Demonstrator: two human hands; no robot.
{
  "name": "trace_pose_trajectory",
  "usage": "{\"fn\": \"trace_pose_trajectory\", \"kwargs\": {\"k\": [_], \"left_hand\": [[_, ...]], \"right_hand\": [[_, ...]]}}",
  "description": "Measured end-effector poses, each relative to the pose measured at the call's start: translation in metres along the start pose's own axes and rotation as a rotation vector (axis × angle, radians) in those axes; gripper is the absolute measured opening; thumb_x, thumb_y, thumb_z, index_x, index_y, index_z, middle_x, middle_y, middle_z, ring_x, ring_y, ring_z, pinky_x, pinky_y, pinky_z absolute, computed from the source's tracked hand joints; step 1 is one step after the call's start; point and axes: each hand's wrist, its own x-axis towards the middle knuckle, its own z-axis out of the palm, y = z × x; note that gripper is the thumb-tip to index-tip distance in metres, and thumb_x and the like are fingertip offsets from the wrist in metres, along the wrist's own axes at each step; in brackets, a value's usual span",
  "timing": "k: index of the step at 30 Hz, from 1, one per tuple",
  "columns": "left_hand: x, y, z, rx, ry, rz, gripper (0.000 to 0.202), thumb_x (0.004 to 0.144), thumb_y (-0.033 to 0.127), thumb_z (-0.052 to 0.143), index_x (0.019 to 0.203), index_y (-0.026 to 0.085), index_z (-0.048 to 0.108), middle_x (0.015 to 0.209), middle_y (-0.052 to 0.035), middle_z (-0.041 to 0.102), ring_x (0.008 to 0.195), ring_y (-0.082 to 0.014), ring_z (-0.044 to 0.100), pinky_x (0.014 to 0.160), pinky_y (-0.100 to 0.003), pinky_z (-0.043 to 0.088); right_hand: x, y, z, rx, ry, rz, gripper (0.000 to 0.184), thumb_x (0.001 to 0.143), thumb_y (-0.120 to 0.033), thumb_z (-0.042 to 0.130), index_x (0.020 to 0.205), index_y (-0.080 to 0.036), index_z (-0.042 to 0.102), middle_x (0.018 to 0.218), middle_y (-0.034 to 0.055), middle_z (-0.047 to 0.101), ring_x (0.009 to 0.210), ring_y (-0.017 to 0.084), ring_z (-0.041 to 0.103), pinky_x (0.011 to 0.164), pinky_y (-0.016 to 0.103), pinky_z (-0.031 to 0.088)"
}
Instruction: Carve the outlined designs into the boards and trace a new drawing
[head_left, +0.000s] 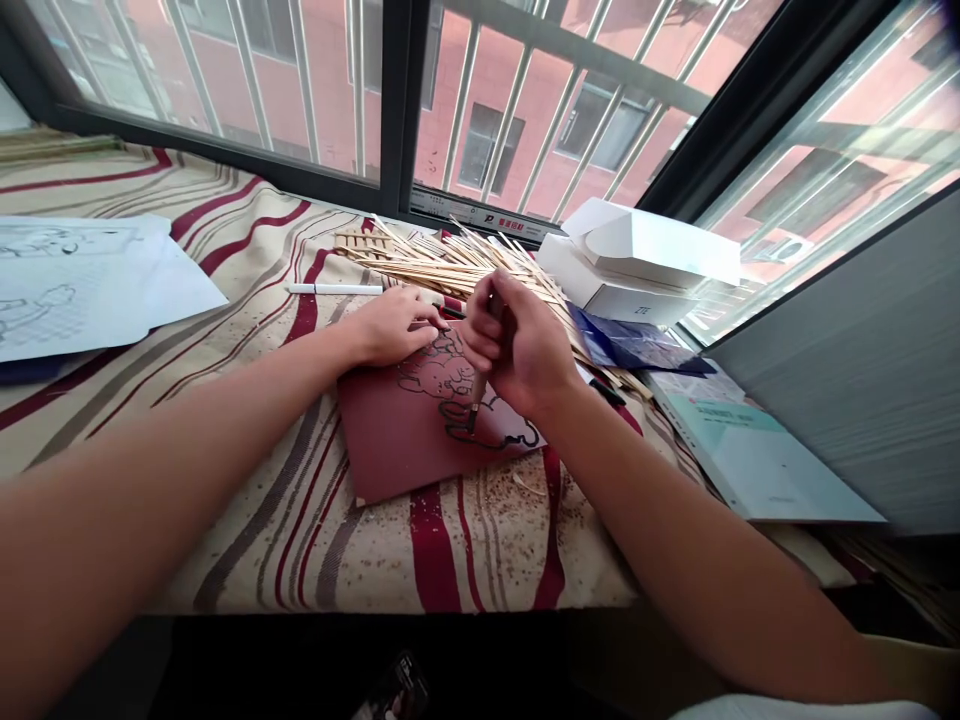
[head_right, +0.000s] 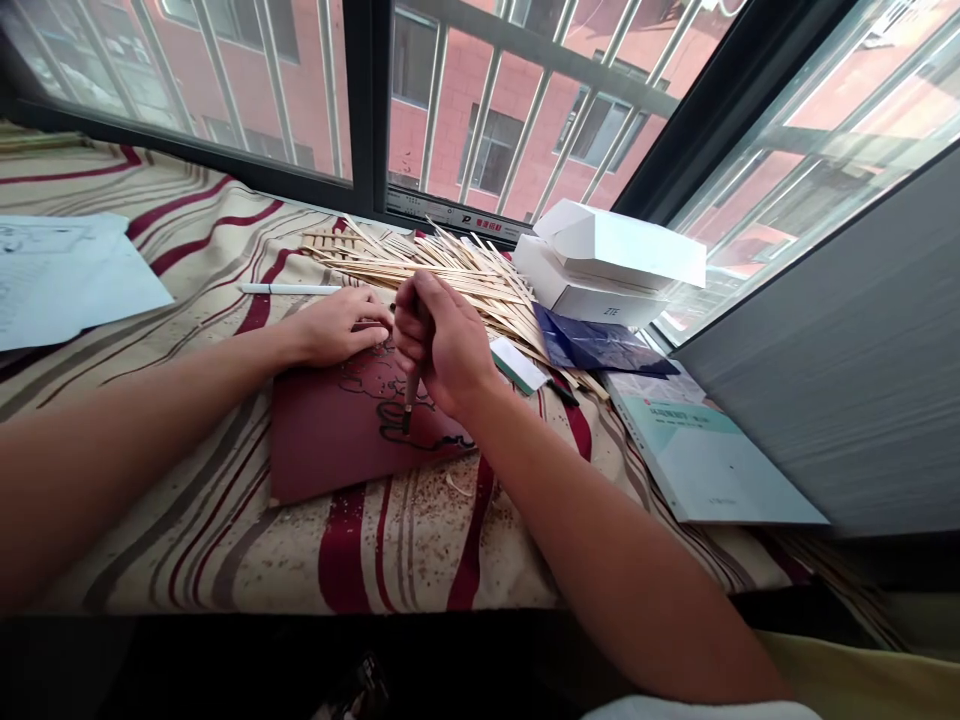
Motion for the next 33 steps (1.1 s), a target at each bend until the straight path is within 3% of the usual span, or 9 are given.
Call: {"fn": "trace_pose_trajectory", "kwargs": {"k": [4, 8, 12, 14, 19, 22, 26, 29, 33], "left_hand": [[0.002, 0.002, 0.003, 0.037, 0.026, 0.025, 0.042, 0.088, 0.038, 0.045, 0.108, 0.016, 0.076, 0.106, -0.0126, 0.067, 0.105, -0.0278, 0.060, 0.102, -0.043, 0.048], [0.003, 0.003, 0.006, 0.073, 0.025, 0.027, 0.035, 0.087, 0.035, 0.048, 0.098, 0.017, 0.076, 0.103, -0.0113, 0.066, 0.101, -0.0269, 0.061, 0.097, -0.041, 0.050], [0.003, 0.003, 0.008, 0.030, 0.026, 0.027, 0.039, 0.087, 0.037, 0.050, 0.108, 0.018, 0.077, 0.110, -0.0125, 0.066, 0.108, -0.0292, 0.060, 0.101, -0.043, 0.048], [0.003, 0.004, 0.007, 0.042, 0.022, 0.016, 0.040, 0.088, 0.037, 0.049, 0.110, 0.019, 0.077, 0.106, -0.0127, 0.065, 0.105, -0.0292, 0.061, 0.101, -0.043, 0.048], [0.002, 0.006, 0.005, 0.044, 0.014, -0.005, 0.044, 0.091, 0.039, 0.048, 0.118, 0.023, 0.078, 0.104, -0.0100, 0.063, 0.100, -0.0254, 0.061, 0.099, -0.039, 0.047], [0.001, 0.006, 0.004, 0.049, 0.020, -0.006, 0.044, 0.089, 0.039, 0.047, 0.115, 0.022, 0.079, 0.105, -0.0110, 0.064, 0.102, -0.0270, 0.061, 0.099, -0.040, 0.048], [0.001, 0.004, 0.003, 0.068, 0.027, -0.011, 0.042, 0.086, 0.035, 0.047, 0.107, 0.020, 0.080, 0.103, -0.0113, 0.065, 0.101, -0.0272, 0.061, 0.099, -0.039, 0.048], [0.000, 0.004, 0.002, 0.067, 0.027, 0.001, 0.042, 0.086, 0.034, 0.046, 0.105, 0.020, 0.081, 0.104, -0.0113, 0.066, 0.103, -0.0271, 0.062, 0.100, -0.039, 0.048], [-0.002, 0.006, 0.000, 0.079, 0.015, 0.039, 0.045, 0.088, 0.036, 0.043, 0.106, 0.020, 0.081, 0.107, -0.0118, 0.067, 0.105, -0.0282, 0.062, 0.099, -0.041, 0.048]], "right_hand": [[0.008, 0.010, 0.006, 0.011, 0.060, 0.076, 0.040, 0.101, -0.046, 0.056, 0.073, -0.022, 0.042, 0.053, -0.0124, 0.023, 0.041, 0.004, 0.013, 0.038, 0.017, 0.011], [0.016, 0.015, 0.004, 0.052, 0.037, 0.247, 0.041, 0.107, -0.042, 0.044, 0.072, -0.022, 0.037, 0.050, -0.0131, 0.020, 0.041, 0.005, 0.007, 0.036, 0.016, 0.008], [0.016, 0.013, 0.004, 0.044, -0.088, 0.227, 0.046, 0.102, -0.052, 0.052, 0.071, -0.023, 0.037, 0.051, -0.0130, 0.023, 0.040, 0.005, 0.008, 0.035, 0.015, 0.010], [0.014, 0.015, 0.006, 0.017, 0.008, 0.195, 0.043, 0.103, -0.048, 0.052, 0.072, -0.023, 0.038, 0.050, -0.0133, 0.023, 0.040, 0.004, 0.009, 0.036, 0.015, 0.011], [0.007, 0.020, 0.006, -0.019, 0.431, 0.063, 0.040, 0.107, -0.035, 0.044, 0.071, -0.023, 0.032, 0.050, -0.0128, 0.022, 0.040, 0.005, 0.013, 0.037, 0.017, 0.012], [0.001, 0.013, 0.004, -0.027, 0.207, 0.011, 0.043, 0.101, -0.050, 0.056, 0.072, -0.024, 0.035, 0.053, -0.0118, 0.023, 0.042, 0.006, 0.013, 0.038, 0.019, 0.014], [0.000, 0.005, 0.001, 0.012, -0.127, 0.128, 0.049, 0.097, -0.060, 0.057, 0.071, -0.025, 0.035, 0.053, -0.0116, 0.020, 0.044, 0.007, 0.008, 0.038, 0.019, 0.014], [0.000, 0.005, 0.001, 0.057, -0.168, 0.127, 0.049, 0.098, -0.060, 0.054, 0.070, -0.025, 0.034, 0.053, -0.0117, 0.018, 0.044, 0.007, 0.005, 0.037, 0.019, 0.012], [-0.009, -0.002, 0.009, 0.037, -0.064, 0.025, 0.048, 0.099, -0.057, 0.055, 0.069, -0.024, 0.037, 0.053, -0.0112, 0.020, 0.043, 0.007, 0.006, 0.036, 0.019, 0.010]]}}
